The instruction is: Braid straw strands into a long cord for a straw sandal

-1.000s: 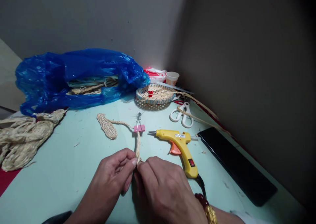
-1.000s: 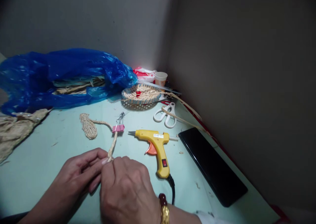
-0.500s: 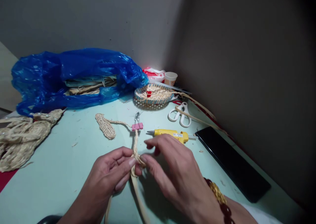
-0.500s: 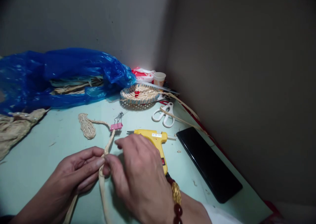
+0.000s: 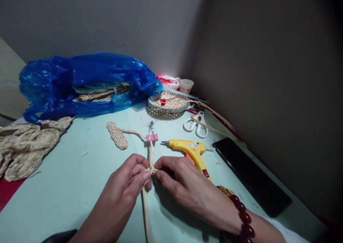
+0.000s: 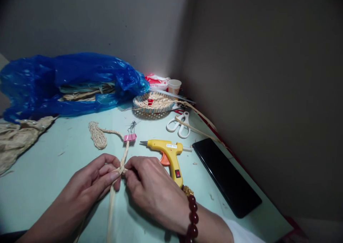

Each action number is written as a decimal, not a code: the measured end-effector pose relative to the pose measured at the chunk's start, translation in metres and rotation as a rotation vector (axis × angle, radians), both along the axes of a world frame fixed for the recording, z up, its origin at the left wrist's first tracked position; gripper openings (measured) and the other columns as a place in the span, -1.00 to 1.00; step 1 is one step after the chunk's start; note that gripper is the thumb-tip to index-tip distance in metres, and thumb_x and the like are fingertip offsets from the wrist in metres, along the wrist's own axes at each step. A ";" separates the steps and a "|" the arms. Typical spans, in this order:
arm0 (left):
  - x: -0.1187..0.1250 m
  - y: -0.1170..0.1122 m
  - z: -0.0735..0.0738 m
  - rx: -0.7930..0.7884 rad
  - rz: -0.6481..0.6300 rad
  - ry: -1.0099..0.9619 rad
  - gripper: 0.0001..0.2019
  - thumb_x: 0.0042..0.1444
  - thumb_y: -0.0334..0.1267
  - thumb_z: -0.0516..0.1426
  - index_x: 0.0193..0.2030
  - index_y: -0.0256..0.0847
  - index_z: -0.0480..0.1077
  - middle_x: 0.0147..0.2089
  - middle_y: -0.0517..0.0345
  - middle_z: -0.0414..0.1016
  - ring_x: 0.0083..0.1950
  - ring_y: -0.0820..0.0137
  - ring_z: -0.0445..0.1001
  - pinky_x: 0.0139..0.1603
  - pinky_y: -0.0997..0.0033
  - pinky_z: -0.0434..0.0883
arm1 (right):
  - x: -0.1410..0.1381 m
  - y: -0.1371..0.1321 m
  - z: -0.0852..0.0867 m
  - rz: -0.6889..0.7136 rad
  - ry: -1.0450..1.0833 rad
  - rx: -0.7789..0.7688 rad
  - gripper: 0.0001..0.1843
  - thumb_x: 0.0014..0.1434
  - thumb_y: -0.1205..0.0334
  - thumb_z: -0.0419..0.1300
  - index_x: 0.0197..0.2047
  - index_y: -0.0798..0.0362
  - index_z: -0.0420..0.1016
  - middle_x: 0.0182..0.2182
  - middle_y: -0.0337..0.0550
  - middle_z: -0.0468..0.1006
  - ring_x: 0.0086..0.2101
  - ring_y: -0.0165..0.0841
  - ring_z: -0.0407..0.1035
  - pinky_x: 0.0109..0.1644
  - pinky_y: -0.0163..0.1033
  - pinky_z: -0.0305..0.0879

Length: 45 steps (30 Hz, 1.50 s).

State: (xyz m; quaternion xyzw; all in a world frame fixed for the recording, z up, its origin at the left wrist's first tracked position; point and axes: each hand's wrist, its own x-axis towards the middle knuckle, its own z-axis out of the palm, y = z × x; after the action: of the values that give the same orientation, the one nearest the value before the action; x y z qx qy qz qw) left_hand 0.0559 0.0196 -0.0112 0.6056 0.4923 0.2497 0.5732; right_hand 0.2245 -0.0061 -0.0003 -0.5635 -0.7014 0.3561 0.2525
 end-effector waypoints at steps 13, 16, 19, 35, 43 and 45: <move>-0.006 -0.002 -0.004 0.506 -0.103 0.287 -0.88 0.24 -0.17 0.00 -0.25 -0.05 0.34 -0.46 0.30 0.47 -0.46 0.41 0.45 -0.39 0.48 0.29 | -0.008 0.007 -0.007 -0.141 0.185 -0.002 -0.83 0.17 0.31 0.08 -0.46 0.08 0.31 -0.60 -0.38 0.27 -0.55 -0.52 0.13 -0.49 -0.40 0.04; -0.011 0.000 -0.005 0.816 -0.146 0.375 -0.86 0.23 -0.30 0.02 -0.18 -0.06 0.40 -0.27 0.24 0.58 -0.30 0.41 0.55 -0.23 0.53 0.36 | -0.010 0.007 -0.008 -0.152 0.172 0.028 -0.84 0.13 0.34 0.08 -0.49 0.07 0.27 -0.62 -0.39 0.19 -0.57 -0.53 0.07 -0.52 -0.41 -0.01; -0.015 0.001 -0.007 0.996 -0.193 0.485 -0.83 0.24 -0.34 0.00 -0.17 -0.14 0.42 -0.28 0.16 0.57 -0.34 0.40 0.54 -0.28 0.50 0.38 | -0.011 0.004 -0.010 -0.153 0.120 0.107 -0.85 0.11 0.38 0.07 -0.49 0.07 0.26 -0.62 -0.40 0.20 -0.57 -0.53 0.07 -0.50 -0.40 -0.03; 0.006 -0.019 -0.001 0.284 0.088 0.296 -0.73 0.20 -0.12 0.00 -0.50 -0.11 0.30 -0.59 0.28 0.40 -0.66 0.47 0.27 -0.60 0.48 0.21 | -0.016 0.000 -0.013 -0.135 0.121 0.103 -0.80 0.20 0.37 0.07 -0.44 0.07 0.42 -0.60 -0.36 0.36 -0.57 -0.53 0.15 -0.47 -0.42 0.04; -0.006 -0.019 -0.025 0.867 -0.153 0.485 -0.82 0.24 -0.33 -0.01 -0.39 -0.12 0.33 -0.53 0.23 0.44 -0.52 0.41 0.47 -0.47 0.48 0.32 | -0.013 0.003 -0.010 -0.181 0.417 -0.053 -0.84 0.16 0.37 0.13 -0.43 0.11 0.50 -0.51 -0.26 0.47 -0.46 -0.45 0.31 -0.35 -0.36 0.19; -0.010 -0.018 -0.032 1.017 -0.234 0.602 -0.85 0.22 -0.38 -0.02 -0.25 -0.16 0.36 -0.48 0.19 0.47 -0.52 0.39 0.48 -0.50 0.45 0.34 | -0.014 0.003 -0.010 -0.193 0.489 -0.084 -0.85 0.14 0.36 0.15 -0.43 0.10 0.50 -0.51 -0.27 0.46 -0.46 -0.46 0.29 -0.35 -0.35 0.19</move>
State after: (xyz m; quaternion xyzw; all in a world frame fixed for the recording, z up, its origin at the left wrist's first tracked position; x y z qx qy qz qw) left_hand 0.0460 0.0014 -0.0430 0.8981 0.3819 0.2066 0.0706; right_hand 0.2104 -0.0030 -0.0104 -0.5349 -0.5473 0.4847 0.4236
